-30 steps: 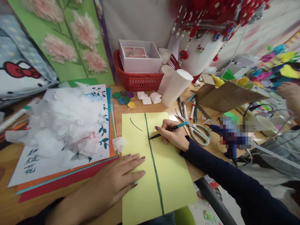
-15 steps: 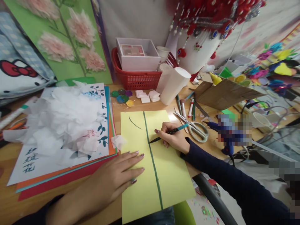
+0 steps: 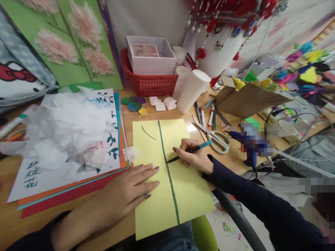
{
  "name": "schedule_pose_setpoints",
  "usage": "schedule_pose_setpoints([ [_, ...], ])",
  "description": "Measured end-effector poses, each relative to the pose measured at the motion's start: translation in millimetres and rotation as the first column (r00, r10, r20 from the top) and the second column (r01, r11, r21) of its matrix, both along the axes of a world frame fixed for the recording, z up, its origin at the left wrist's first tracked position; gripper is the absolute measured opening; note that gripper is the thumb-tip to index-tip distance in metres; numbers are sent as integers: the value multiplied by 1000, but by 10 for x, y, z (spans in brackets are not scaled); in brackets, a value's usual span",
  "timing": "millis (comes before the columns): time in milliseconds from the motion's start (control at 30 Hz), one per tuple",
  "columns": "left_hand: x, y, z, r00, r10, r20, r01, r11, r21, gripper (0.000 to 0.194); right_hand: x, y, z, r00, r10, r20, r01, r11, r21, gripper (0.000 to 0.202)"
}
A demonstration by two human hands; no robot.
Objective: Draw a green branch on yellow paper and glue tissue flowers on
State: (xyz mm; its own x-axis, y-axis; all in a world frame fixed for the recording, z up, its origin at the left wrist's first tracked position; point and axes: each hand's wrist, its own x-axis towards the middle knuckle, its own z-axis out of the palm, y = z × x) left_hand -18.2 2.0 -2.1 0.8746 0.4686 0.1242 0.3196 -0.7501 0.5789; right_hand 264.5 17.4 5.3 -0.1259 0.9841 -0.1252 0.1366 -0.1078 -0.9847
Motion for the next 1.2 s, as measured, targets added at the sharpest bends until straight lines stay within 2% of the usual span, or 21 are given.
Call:
schedule_pose_setpoints([
  [100, -2, -5, -28, 1000, -5, 0, 5, 1000, -2, 35, -5, -50, 8, 1000, -4, 13, 4, 1000, -4, 45],
  [233, -5, -11, -49, 1000, -1, 0, 1, 1000, -8, 36, -17, -64, -12, 997, -68, 19, 67, 997, 47, 44],
  [433, 2, -2, -18, 1000, -10, -9, 10, 1000, -3, 35, -58, -24, -17, 993, -121, -1, 120, 988, 95, 45],
  [733, -12, -20, -41, 1000, 4, -9, -5, 1000, -21, 36, -41, -40, 21, 997, -68, 40, 65, 996, 57, 45],
  [933, -6, -3, -8, 1000, -1, -18, 0, 999, -34, 34, -53, -20, 8, 994, -105, 22, 102, 989, 108, 43],
  [1200, -6, -11, -29, 1000, 9, -8, -9, 999, -31, 33, -44, -47, 44, 998, -42, 44, 40, 998, 43, 45],
])
